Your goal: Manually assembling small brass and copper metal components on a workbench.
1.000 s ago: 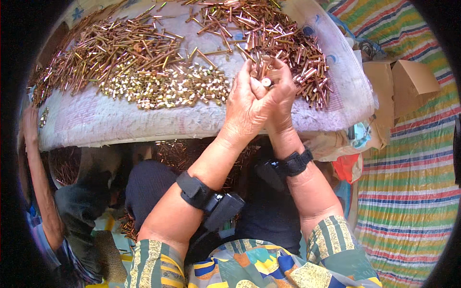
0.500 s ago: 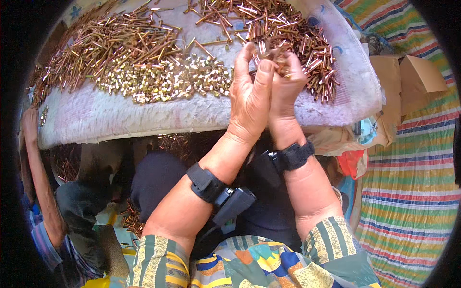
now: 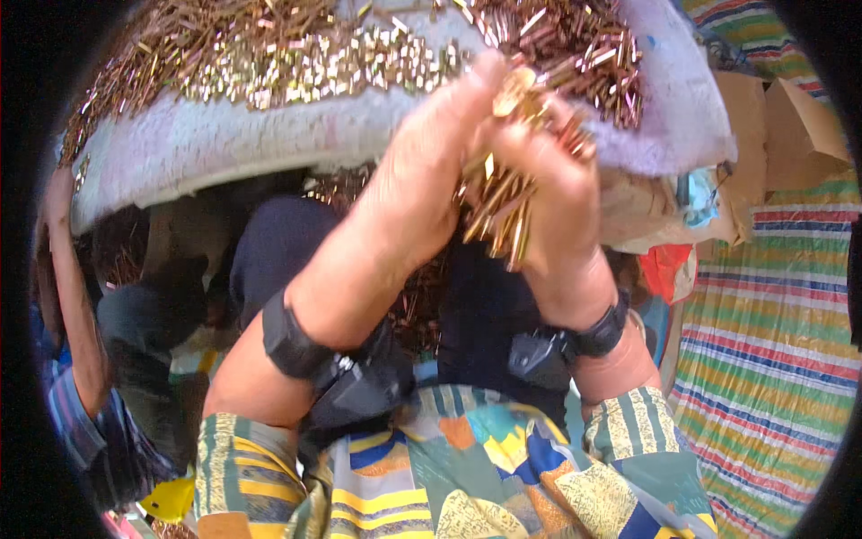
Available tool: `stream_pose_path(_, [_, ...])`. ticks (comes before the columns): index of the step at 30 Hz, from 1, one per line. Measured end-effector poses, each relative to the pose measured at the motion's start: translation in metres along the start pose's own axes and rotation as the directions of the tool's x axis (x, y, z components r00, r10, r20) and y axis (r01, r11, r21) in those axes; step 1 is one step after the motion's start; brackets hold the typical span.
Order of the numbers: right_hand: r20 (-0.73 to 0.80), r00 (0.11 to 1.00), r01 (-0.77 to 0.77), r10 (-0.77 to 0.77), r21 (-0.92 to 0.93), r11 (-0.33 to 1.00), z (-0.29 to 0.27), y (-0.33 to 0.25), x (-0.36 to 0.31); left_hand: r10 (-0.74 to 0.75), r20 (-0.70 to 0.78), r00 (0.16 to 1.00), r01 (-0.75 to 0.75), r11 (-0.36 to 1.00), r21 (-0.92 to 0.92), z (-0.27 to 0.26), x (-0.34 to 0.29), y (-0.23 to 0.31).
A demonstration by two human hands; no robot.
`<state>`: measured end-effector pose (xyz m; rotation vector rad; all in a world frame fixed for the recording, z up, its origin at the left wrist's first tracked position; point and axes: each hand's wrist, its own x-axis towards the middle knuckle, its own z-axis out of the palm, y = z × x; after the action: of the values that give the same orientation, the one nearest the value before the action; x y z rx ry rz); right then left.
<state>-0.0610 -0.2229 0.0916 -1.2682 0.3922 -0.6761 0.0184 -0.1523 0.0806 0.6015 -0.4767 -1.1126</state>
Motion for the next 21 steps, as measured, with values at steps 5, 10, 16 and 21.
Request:
stream_pose_path(5, [0.143, 0.973, -0.158, 0.179, -0.145, 0.977, -0.023, 0.008, -0.095, -0.218, -0.183, 0.959, 0.182, 0.964, -0.192, 0.019, -0.095, -0.063])
stream_pose_path(10, [0.283, 0.959, 0.078, -0.020, -0.194, 0.978, -0.054, 0.016, -0.140, -0.212, -0.116, 0.970, 0.168, 0.938, -0.304, 0.046, -0.137, -0.103])
stream_pose_path(16, [0.498, 0.819, 0.471, -0.284, -0.303, 0.828, -0.088, 0.028, -0.172, -0.334, -0.022, 0.942, 0.333, 0.942, -0.036, 0.059, -0.165, -0.124])
stream_pose_path(21, [0.596, 0.661, 0.724, -0.457, -0.343, 0.599, -0.108, 0.030, -0.189, -0.367, 0.138, 0.920, 0.322, 0.908, 0.268, 0.063, -0.168, -0.121])
